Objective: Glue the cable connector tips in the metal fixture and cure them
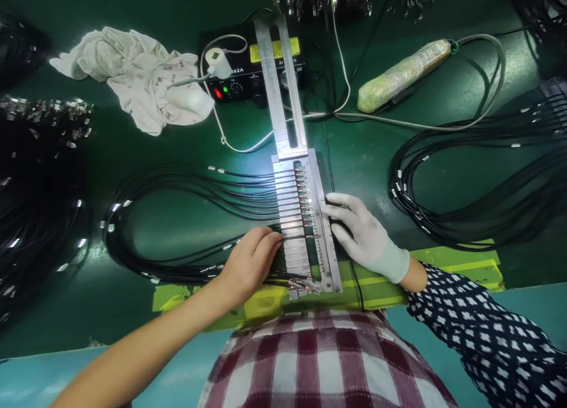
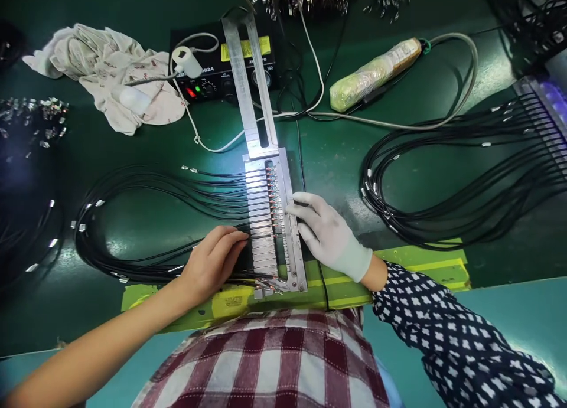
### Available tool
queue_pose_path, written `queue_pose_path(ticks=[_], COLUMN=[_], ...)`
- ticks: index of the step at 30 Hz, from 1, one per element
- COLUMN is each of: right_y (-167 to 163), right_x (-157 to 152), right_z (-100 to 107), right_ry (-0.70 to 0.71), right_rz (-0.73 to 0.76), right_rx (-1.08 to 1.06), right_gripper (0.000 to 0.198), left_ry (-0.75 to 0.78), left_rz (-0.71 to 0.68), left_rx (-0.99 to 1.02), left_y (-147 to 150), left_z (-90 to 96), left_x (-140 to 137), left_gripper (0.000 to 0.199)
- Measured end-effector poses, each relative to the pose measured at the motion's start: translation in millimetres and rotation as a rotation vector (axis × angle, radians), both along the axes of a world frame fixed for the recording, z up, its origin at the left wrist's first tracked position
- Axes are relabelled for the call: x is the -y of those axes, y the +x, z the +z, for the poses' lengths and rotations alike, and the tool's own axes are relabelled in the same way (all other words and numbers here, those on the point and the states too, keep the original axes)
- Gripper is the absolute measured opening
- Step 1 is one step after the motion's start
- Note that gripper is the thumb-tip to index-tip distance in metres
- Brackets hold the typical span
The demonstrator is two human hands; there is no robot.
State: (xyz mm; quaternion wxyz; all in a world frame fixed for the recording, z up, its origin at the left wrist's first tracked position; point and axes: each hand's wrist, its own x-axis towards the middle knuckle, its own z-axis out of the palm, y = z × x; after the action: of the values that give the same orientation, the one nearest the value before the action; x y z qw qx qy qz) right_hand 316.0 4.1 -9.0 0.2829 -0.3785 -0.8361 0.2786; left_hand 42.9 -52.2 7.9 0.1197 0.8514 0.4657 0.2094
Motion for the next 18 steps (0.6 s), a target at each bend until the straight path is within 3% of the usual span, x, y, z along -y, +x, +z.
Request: queue_pose_path(ticks=[6, 13, 18], right_y=[-0.6, -0.7, -0.2], right_x=[-1.0, -1.6, -1.8], right_z=[1.2, -0.4, -1.1], right_ry=[-0.012, -0.034, -0.018], right_rz=[0.002, 0.002, 0.014], right_rx=[0.001, 0.001, 0.030], right_gripper=[0.039, 0.036, 0.034], left_ry=[0.118, 0.114, 0.065], left_rz=[0.016, -0.027, -0.137], left_rx=[-0.105, -0.154, -0.111], left_y=[2.2, -5.0, -9.3], left_z=[-11.0, -10.5, -11.2], left_x=[-7.2, -7.6, -11.4], left_gripper=[0.019, 0.020, 0.024])
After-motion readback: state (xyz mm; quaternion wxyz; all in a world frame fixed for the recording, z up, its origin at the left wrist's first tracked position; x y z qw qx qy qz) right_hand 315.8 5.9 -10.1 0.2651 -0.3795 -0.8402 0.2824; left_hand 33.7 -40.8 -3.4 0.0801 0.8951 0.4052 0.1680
